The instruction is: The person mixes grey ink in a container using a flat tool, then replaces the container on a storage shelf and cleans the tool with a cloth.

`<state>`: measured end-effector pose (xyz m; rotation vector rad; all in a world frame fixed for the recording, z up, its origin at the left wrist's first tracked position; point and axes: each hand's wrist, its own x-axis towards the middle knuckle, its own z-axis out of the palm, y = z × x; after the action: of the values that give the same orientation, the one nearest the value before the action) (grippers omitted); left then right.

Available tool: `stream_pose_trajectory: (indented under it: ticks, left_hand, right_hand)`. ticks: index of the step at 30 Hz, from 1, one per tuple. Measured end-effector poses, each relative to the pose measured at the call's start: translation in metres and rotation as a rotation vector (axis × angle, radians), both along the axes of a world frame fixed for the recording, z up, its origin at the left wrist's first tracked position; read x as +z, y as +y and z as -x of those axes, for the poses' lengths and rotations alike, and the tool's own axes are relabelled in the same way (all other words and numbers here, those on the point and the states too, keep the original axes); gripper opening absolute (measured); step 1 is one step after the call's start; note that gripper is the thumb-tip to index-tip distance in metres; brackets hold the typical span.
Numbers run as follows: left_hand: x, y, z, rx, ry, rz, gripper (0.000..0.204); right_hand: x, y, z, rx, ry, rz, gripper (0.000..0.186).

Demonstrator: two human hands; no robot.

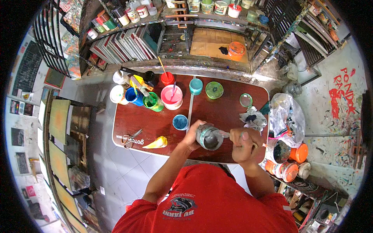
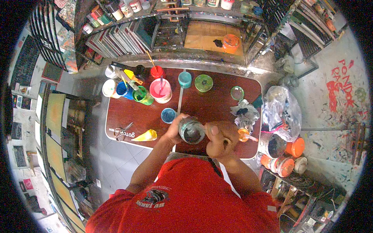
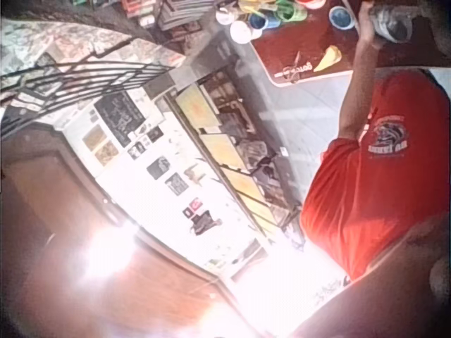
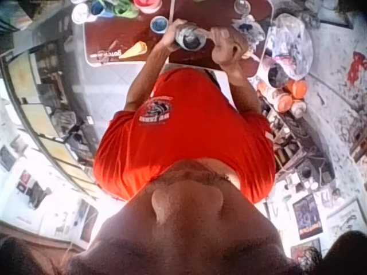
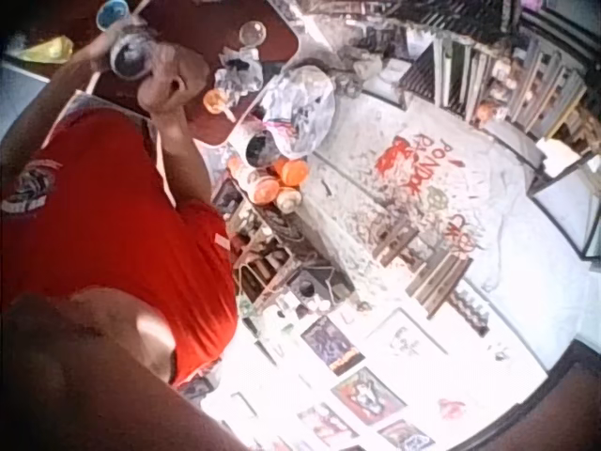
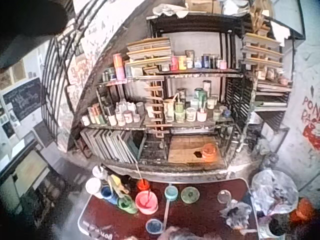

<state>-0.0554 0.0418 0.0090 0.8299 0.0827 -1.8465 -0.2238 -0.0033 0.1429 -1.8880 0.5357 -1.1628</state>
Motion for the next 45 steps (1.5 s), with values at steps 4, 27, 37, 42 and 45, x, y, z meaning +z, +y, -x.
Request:
stream_pose_trajectory:
  ticks: [4, 27, 37, 42, 45]
  left_hand:
    - [-0.022, -0.005, 0.005, 0.028, 0.057, 0.050, 0.044]
    - [-0.005, 0.004, 0.002, -0.020, 0.072, 0.044, 0.045]
    - [-0.015, -0.001, 0.014, 0.007, 0.102, 0.037, 0.048]
    - [0.004, -0.001, -0.009, 0.036, 0.067, 0.038, 0.046]
    - [0.001, 0.004, 0.007, 0.013, 0.046, -0.018, 0.045]
  right_hand:
    - [0.004, 0.033, -0.021, 0.245, -0.202, -0.080, 0.028]
    - [-0.002, -0.002, -0.040, 0.221, -0.673, -0.037, 0.029]
    - [0.013, 0.020, -0.020, 0.195, -0.210, 0.008, 0.043]
    - [0.015, 0.005, -0.008, 0.172, -0.088, -0.075, 0.041]
    - [0.007, 0.019, -0.030, 0.027, -0.286, -0.039, 0.043]
